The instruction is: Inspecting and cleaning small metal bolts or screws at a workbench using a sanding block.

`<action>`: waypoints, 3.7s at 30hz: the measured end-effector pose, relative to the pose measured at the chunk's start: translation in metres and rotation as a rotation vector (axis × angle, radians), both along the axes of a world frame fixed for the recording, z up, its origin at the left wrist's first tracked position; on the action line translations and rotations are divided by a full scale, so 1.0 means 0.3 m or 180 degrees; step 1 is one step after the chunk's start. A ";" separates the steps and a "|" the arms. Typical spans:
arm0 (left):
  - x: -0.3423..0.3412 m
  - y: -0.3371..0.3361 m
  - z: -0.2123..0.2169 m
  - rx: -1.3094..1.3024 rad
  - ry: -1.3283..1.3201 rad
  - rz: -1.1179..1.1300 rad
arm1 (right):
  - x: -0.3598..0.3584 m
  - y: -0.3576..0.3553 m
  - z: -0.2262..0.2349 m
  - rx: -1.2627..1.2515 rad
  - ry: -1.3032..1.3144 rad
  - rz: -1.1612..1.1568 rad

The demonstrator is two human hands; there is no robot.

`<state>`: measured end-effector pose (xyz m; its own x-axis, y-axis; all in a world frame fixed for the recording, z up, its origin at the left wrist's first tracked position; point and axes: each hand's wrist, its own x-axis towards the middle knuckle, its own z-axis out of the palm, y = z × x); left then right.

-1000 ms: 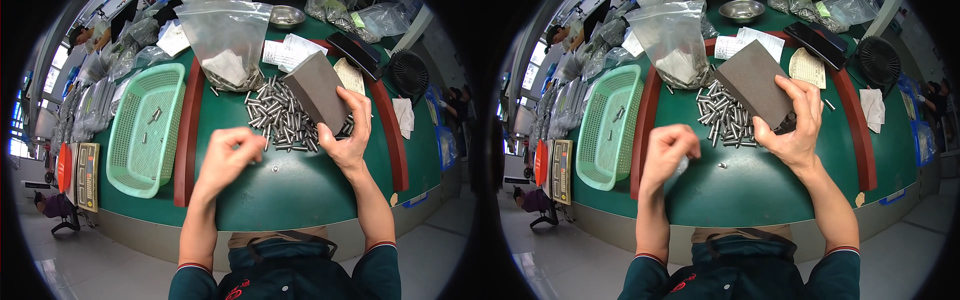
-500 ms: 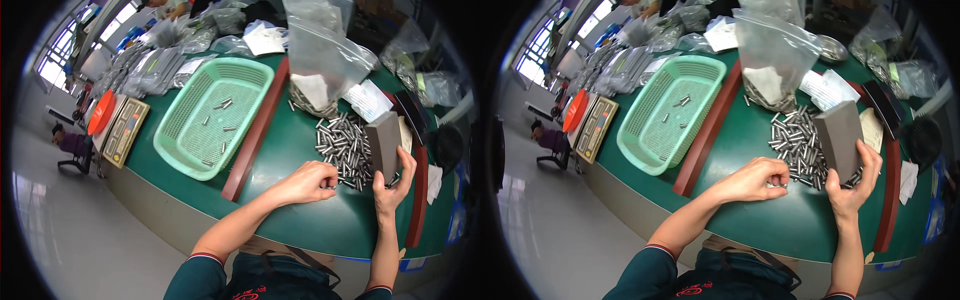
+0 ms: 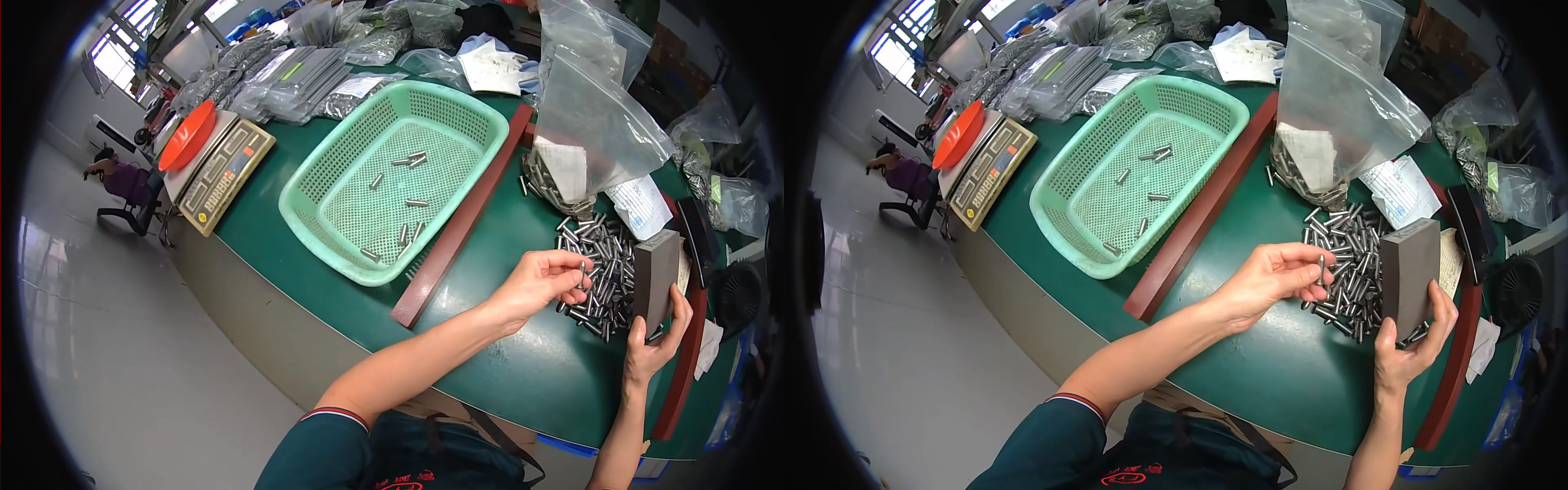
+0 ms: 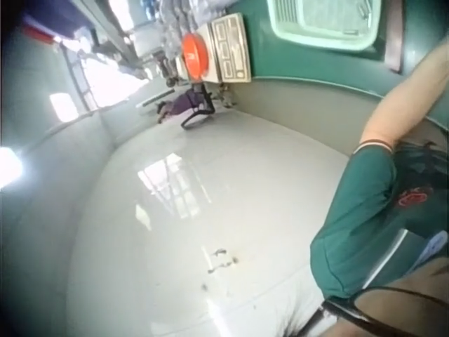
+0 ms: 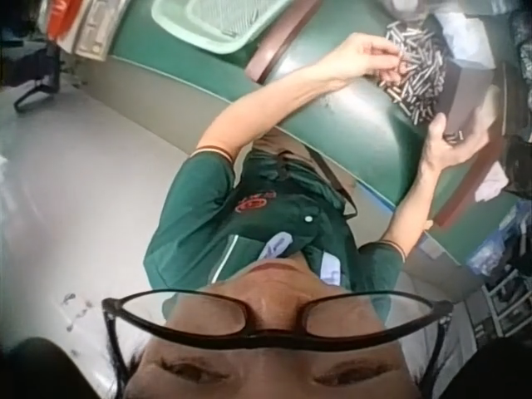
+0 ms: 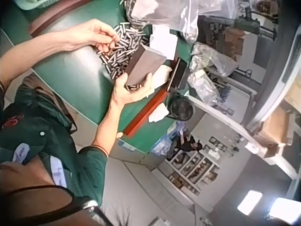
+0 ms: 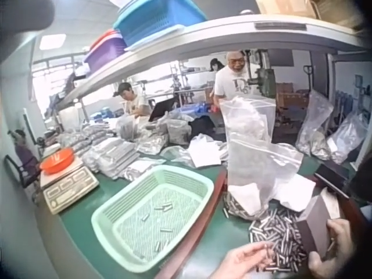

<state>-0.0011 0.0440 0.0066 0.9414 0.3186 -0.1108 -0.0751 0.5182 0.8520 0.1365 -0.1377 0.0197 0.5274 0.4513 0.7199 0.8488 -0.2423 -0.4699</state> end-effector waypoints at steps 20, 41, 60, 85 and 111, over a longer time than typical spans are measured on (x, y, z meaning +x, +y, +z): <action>-0.004 0.030 0.009 -0.0547 0.0151 0.0296 | 0.073 -0.003 0.014 0.0173 0.0041 -0.0308; -0.006 0.022 0.021 -0.0346 0.0355 0.0163 | 0.075 -0.018 0.023 0.0217 -0.0049 -0.0297; 0.011 0.007 -0.013 -0.0384 0.0084 -0.0094 | 0.058 -0.050 0.030 0.0124 0.0012 -0.0303; 0.017 0.011 -0.010 -0.0515 -0.0019 0.0050 | 0.062 -0.047 0.014 -0.0024 0.0011 -0.0313; -0.005 0.029 0.006 -0.0611 -0.0363 -0.0129 | 0.058 -0.021 0.028 0.0196 -0.0032 -0.0251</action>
